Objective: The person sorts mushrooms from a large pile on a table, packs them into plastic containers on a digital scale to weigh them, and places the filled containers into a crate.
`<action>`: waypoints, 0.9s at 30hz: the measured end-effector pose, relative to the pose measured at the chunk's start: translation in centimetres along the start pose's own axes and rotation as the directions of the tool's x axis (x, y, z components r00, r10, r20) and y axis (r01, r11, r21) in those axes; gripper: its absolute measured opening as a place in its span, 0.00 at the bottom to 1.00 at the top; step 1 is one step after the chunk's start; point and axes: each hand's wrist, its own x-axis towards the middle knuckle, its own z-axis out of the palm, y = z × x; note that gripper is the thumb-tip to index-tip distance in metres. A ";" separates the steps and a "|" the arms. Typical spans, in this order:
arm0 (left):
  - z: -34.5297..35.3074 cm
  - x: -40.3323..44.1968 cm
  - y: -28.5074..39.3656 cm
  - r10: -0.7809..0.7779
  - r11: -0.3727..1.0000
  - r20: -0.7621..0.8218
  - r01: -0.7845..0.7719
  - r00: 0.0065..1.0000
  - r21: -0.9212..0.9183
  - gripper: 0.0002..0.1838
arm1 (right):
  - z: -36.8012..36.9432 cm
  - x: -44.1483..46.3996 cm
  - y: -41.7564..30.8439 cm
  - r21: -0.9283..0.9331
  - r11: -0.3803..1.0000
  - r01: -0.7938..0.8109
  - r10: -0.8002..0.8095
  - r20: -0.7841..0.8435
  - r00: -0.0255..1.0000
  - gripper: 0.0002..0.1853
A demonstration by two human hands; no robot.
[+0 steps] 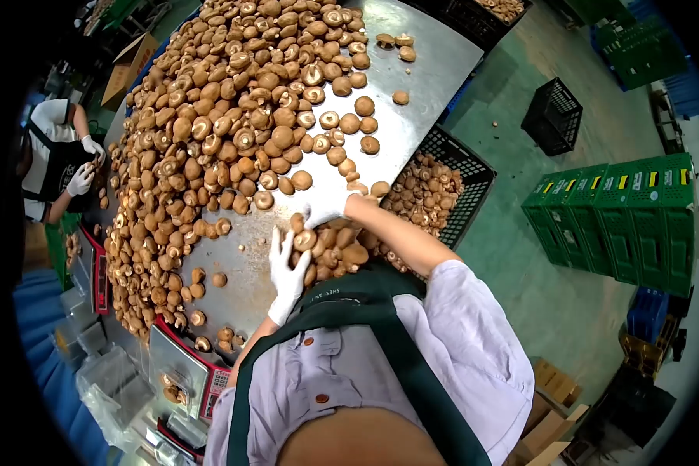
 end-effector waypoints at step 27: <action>-11.3 -12.7 -7.9 -0.156 0.838 -0.351 0.312 0.923 0.448 0.30 | -2.1 1.1 -2.1 -0.114 0.993 -0.034 -0.037 -0.569 0.822 0.16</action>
